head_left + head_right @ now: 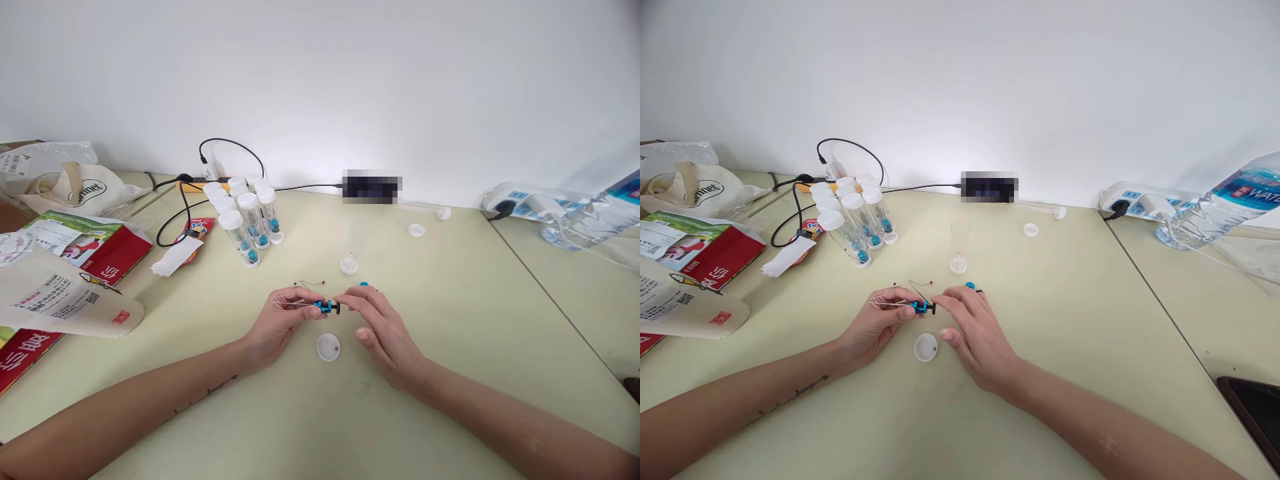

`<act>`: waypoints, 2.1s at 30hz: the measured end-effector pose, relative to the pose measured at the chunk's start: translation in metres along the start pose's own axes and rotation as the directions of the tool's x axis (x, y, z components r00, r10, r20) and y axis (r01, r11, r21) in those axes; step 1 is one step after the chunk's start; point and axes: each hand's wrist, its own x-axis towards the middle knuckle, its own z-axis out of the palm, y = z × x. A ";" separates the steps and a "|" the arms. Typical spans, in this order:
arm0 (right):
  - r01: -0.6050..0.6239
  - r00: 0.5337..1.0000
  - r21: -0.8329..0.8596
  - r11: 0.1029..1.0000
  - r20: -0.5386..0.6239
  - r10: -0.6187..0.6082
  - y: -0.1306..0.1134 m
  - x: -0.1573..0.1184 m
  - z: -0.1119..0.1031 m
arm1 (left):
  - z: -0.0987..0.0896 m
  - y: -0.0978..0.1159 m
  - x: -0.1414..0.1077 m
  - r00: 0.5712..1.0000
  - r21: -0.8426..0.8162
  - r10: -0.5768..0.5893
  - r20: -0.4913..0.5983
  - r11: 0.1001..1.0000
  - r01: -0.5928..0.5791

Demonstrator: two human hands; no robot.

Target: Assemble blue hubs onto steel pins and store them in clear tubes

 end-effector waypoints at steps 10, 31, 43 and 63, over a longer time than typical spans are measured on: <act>-0.001 1.000 -0.027 1.000 0.005 0.001 -0.001 0.000 0.001 | -0.002 -0.001 -0.001 1.000 0.012 -0.012 0.005 1.000 0.012; -0.028 1.000 -0.067 0.997 0.010 0.029 -0.002 0.000 0.000 | -0.001 -0.001 -0.001 1.000 0.019 -0.018 -0.008 1.000 0.018; -0.062 0.998 -0.046 0.997 -0.008 0.062 -0.001 0.000 0.001 | 0.000 -0.001 -0.001 0.999 0.035 -0.026 -0.021 0.999 0.027; -0.033 0.999 0.008 0.999 -0.039 0.033 -0.001 0.000 0.000 | 0.002 0.001 -0.001 1.000 0.046 -0.018 0.002 0.999 0.018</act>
